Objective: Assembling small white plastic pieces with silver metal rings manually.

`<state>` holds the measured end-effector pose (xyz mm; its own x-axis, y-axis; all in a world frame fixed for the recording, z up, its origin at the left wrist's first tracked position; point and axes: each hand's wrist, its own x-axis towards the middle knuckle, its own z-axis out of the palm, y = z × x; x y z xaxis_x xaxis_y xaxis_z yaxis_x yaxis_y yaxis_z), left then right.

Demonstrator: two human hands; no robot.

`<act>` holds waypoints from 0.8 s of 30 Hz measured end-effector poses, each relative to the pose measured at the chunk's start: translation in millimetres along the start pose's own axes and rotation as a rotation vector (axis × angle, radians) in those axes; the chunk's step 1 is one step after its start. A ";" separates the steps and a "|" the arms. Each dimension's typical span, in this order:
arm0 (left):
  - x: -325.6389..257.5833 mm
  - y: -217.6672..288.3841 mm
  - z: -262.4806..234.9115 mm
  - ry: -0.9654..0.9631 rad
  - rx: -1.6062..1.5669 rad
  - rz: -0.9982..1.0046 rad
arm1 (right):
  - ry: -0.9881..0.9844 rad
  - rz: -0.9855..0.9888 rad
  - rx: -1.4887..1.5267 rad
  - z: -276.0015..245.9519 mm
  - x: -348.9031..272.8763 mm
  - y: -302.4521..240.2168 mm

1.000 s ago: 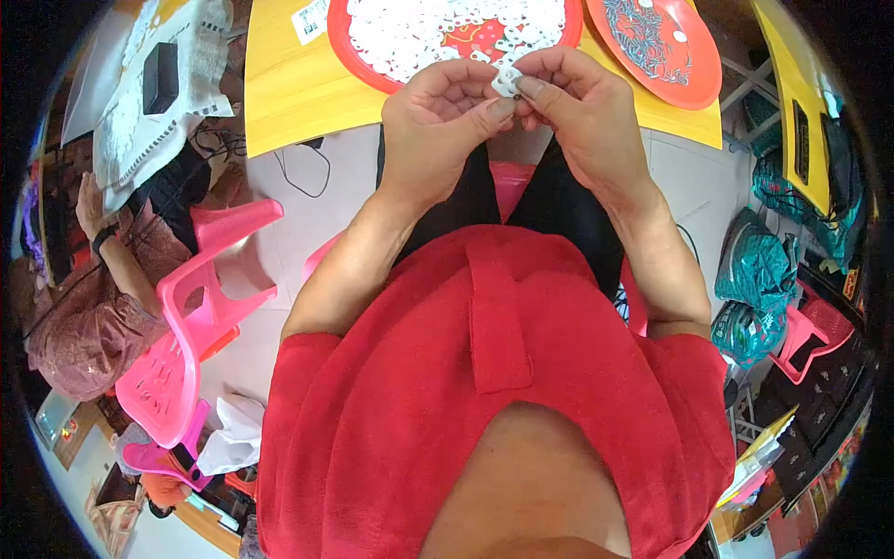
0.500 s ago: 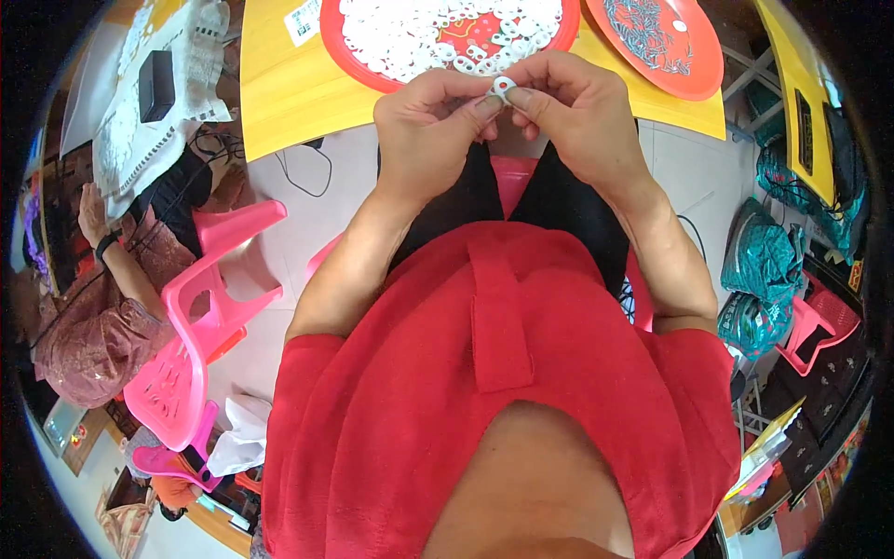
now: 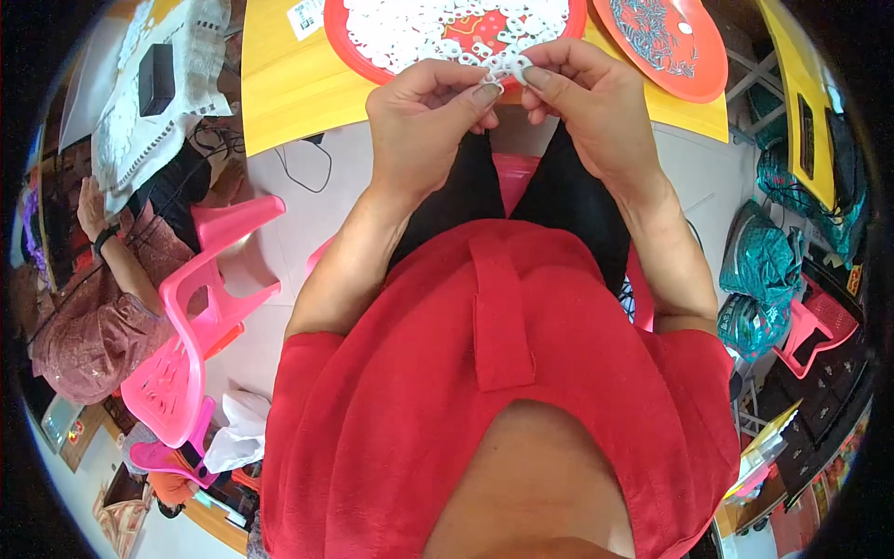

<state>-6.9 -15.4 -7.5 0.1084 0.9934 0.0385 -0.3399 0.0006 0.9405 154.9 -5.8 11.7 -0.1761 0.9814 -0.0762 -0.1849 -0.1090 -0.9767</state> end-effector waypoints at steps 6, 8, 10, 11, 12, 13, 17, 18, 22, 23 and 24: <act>-1.5 -0.8 0.8 -0.032 0.003 0.001 | -0.028 0.010 -0.007 -3.3 0.7 0.6; -2.4 -0.4 2.4 -0.028 -0.011 -0.024 | -0.048 0.031 -0.021 -3.5 -0.8 -2.1; -2.4 0.4 3.0 -0.032 -0.009 -0.025 | -0.071 0.051 -0.033 -3.7 -1.2 -3.8; -2.3 0.5 3.1 -0.035 -0.007 -0.026 | -0.072 0.054 -0.041 -3.9 -1.3 -4.0; -2.1 0.4 3.1 -0.035 -0.006 -0.025 | -0.074 0.058 -0.050 -4.1 -1.1 -4.3; -2.0 -0.1 3.0 -0.040 -0.008 -0.018 | -0.074 0.057 -0.050 -4.4 -1.1 -4.5; -2.6 0.0 3.4 -0.030 -0.017 -0.025 | -0.078 0.041 -0.080 -4.6 -0.9 -5.2; -2.3 -0.4 3.2 -0.031 -0.016 -0.025 | -0.083 0.037 -0.106 -4.7 -1.0 -6.2; -2.0 -1.5 1.3 -0.044 -0.021 -0.012 | -0.074 0.032 -0.127 -3.9 -0.4 -7.3; -2.0 -1.3 0.9 -0.045 -0.020 -0.012 | -0.043 0.018 -0.078 -4.3 0.8 -5.9; -1.7 -1.3 1.0 -0.045 -0.021 -0.011 | -0.014 0.005 -0.031 -4.5 1.3 -4.7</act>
<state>-5.7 -17.3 -8.5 0.1539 0.9871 0.0441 -0.3579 0.0141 0.9336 159.9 -3.2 15.3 -0.1900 0.9787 -0.0784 -0.1543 -0.1086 -0.9820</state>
